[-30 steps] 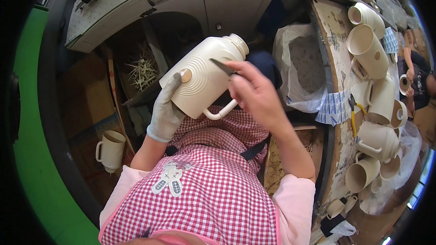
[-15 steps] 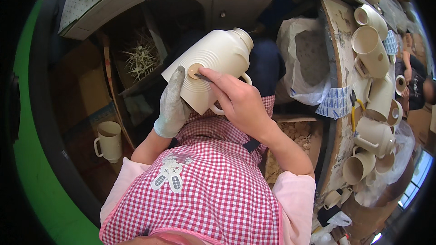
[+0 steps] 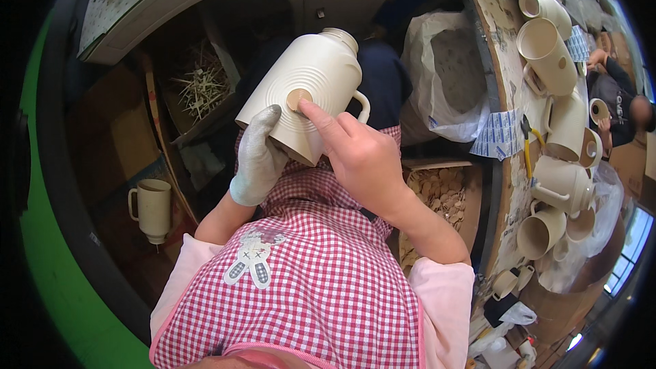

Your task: The person repeatedly smooths the rim and interior of white ceramic pitchers using a small abrasive tool and a cloth. They rotate each pitcher to access different areas, then place finished units on a nearby table. The process is repeated for multiple pitchers in a workshop setting.

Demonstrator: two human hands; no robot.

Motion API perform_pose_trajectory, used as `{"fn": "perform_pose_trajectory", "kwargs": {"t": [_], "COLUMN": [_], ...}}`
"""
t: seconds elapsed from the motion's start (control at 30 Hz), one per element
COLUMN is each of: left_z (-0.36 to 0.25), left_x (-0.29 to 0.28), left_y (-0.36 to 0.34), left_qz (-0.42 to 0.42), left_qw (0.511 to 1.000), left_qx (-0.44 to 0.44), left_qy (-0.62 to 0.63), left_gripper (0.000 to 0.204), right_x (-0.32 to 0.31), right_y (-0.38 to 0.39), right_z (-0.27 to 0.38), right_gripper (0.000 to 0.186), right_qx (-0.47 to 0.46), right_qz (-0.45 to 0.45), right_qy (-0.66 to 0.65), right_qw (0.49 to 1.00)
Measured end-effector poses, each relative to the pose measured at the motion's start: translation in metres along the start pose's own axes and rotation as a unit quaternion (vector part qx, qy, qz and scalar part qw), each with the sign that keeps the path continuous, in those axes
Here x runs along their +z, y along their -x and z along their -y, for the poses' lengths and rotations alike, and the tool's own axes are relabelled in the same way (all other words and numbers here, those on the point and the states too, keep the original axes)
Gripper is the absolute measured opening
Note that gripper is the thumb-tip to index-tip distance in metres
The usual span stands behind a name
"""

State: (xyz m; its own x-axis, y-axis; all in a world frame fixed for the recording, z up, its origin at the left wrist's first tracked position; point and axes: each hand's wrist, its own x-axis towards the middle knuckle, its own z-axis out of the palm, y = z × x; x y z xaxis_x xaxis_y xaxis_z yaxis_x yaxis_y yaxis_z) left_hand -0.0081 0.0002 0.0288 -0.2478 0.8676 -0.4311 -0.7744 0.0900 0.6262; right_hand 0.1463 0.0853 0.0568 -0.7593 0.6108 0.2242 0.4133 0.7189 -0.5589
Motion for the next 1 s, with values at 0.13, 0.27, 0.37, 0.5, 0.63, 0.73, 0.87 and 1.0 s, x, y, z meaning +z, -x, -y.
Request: {"fn": "perform_pose_trajectory", "kwargs": {"t": [0.13,0.27,0.37,0.5,0.63,0.73,0.87,1.0], "left_z": [0.009,0.017,0.027,0.045,0.048,0.036,-0.004,-0.023], "left_x": [0.002,0.008,0.012,0.008,0.0,-0.003,-0.015,-0.021], "left_y": [-0.002,-0.002,-0.007,-0.029,-0.049,-0.049,-0.032,-0.017], "left_qz": [0.012,0.011,0.001,0.018,0.027,0.025,0.085,0.13], "left_qw": [0.999,0.993,0.976,0.93,0.909,0.965,0.982,0.983], "left_qx": [0.028,0.039,0.097,0.214,0.165,0.136,0.115,0.056], "left_qy": [-0.038,-0.112,-0.195,-0.297,-0.382,-0.224,-0.125,-0.12], "left_gripper": [0.049,0.049,0.048,0.037,0.042,0.046,0.043,0.043], "right_x": [-0.002,-0.007,-0.005,0.015,0.036,0.033,-0.004,-0.043], "right_y": [0.01,0.015,0.019,0.025,0.024,0.019,0.013,-0.01], "right_z": [0.003,0.006,0.008,0.003,-0.01,-0.015,-0.029,-0.085], "right_gripper": [0.065,0.069,0.07,0.067,0.059,0.047,0.032,0.078], "right_qx": [-0.008,-0.001,0.025,0.044,0.097,0.091,0.188,0.296], "right_qz": [-0.003,0.007,-0.014,-0.041,-0.042,-0.093,-0.236,-0.23], "right_qy": [0.097,0.178,0.194,0.298,0.277,0.093,-0.24,-0.439], "right_qw": [0.995,0.984,0.981,0.953,0.955,0.987,0.923,0.817]}}
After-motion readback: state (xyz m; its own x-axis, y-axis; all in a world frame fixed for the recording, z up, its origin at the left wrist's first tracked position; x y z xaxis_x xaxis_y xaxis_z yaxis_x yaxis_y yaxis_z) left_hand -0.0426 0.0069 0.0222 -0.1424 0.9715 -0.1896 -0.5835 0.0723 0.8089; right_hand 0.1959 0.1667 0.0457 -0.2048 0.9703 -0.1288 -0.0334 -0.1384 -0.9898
